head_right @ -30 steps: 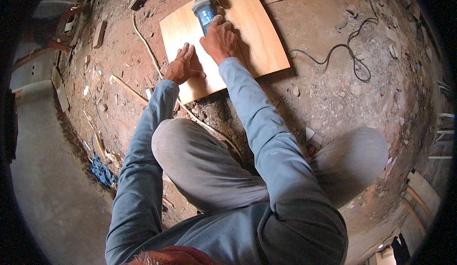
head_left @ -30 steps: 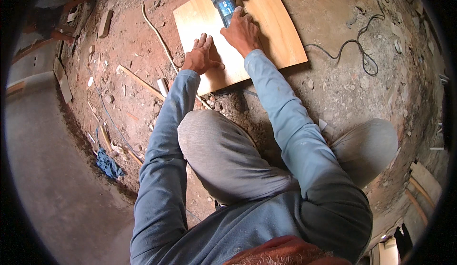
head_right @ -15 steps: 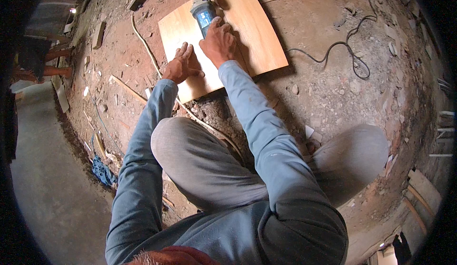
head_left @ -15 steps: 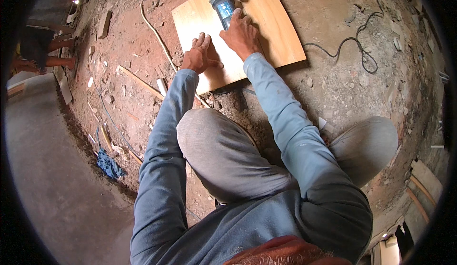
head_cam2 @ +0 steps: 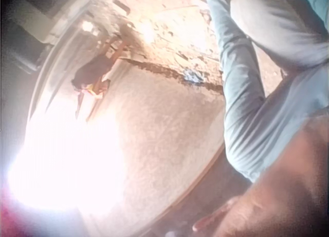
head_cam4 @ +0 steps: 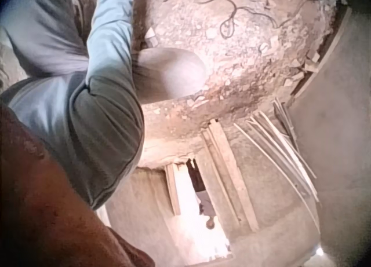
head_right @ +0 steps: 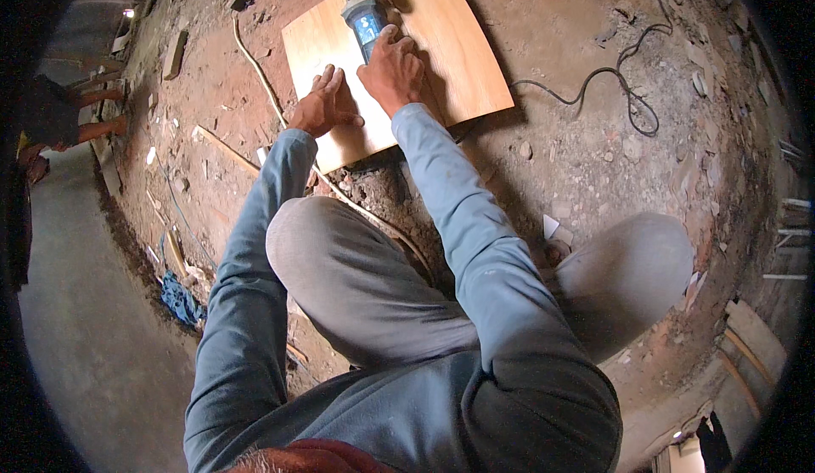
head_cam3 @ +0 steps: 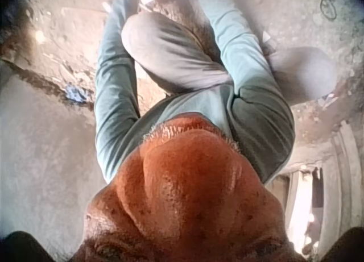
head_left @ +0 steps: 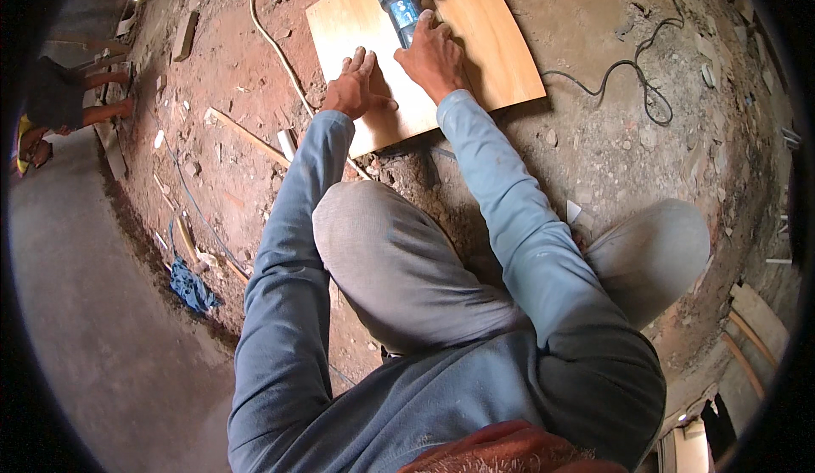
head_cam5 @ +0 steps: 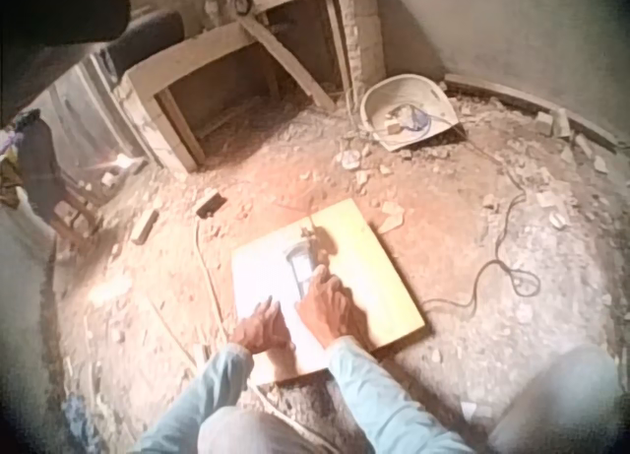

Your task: The person uses an angle grinder to cut a rectangular piece of plywood into smaller sections while sitting on the floor. After cutting, the person moves to a tiled area and applies cement to the floor using a trowel.

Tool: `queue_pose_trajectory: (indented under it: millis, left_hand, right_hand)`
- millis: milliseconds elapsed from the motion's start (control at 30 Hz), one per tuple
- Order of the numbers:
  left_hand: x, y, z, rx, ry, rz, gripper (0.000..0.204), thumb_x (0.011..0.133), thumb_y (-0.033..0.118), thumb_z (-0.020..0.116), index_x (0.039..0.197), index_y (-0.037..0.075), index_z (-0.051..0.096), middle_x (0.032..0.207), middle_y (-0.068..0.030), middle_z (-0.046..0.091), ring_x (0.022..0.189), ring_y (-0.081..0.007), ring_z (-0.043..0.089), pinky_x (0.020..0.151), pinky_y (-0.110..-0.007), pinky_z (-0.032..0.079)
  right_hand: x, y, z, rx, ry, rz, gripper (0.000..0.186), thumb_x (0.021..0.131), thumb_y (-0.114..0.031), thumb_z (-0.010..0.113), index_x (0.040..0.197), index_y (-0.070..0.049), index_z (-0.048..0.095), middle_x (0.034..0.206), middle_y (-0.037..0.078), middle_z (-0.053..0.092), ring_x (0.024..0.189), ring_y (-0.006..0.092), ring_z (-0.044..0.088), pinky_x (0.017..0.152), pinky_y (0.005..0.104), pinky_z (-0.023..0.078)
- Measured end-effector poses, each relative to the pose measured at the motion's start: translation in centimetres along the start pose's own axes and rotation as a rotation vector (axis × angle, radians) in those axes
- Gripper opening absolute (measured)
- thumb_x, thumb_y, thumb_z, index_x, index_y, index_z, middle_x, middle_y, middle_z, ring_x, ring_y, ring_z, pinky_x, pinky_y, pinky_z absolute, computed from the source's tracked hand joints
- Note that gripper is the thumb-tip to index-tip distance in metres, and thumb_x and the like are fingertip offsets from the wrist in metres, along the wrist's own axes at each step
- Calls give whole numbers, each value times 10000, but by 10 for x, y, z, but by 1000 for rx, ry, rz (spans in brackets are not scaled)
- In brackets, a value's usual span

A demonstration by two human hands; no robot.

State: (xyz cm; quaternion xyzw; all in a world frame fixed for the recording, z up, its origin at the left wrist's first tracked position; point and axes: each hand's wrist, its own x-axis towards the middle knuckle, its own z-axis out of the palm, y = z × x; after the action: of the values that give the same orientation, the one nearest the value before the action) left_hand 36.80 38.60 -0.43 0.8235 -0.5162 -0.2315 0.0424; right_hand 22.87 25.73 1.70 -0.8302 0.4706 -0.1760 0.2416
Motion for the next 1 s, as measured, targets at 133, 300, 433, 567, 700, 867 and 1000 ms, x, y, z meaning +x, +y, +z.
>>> queue_pose_trajectory:
  millis: [133,300,433,567,700,867,1000]
  left_hand:
    - [2,-5,4,23,6,5,1305,560,492,940,1584,60,256,1662,-171,181,1520,-417,179,1248,-438,230]
    - [5,-12,8,31,6,21,1316,557,513,934,1588,65,250,1664,-170,174,1522,-412,175,1246,-434,237]
    - [1,-6,3,27,2,11,1320,559,517,934,1588,62,244,1664,-174,173,1521,-415,177,1247,-434,233]
    - [0,-1,0,32,-17,-15,1317,566,517,932,1591,66,239,1664,-174,171,1522,-413,173,1248,-431,231]
    - [0,0,-2,40,-20,-10,1319,564,523,933,1590,67,241,1663,-174,175,1524,-413,166,1248,-431,232]
    - [0,-3,0,42,-14,1,1310,571,527,929,1590,70,245,1662,-173,181,1523,-414,170,1248,-431,236]
    - [0,-3,1,68,-17,-13,1305,574,527,928,1591,75,246,1662,-173,181,1522,-412,176,1247,-430,237]
  right_hand:
    - [-2,1,1,21,-51,17,819,760,-255,726,1410,98,373,1061,345,596,898,452,684,775,471,569]
    - [-6,4,3,56,-99,56,881,764,-307,728,1448,80,328,1125,378,579,979,489,658,857,527,534]
    - [-9,3,-2,72,-112,52,889,765,-309,729,1454,80,323,1128,378,575,978,493,654,861,533,529]
    - [-9,4,-3,86,-131,57,886,772,-306,724,1459,81,319,1134,378,571,983,498,648,867,539,521]
    - [-10,5,-4,88,-138,57,885,775,-297,720,1463,83,313,1145,385,562,980,495,643,857,538,518]
    - [-15,8,-2,96,-125,50,881,773,-286,721,1459,82,311,1143,384,560,974,490,642,861,549,507]
    - [-20,7,-6,116,-139,46,870,773,-280,721,1453,84,318,1134,384,563,966,489,643,866,557,502]
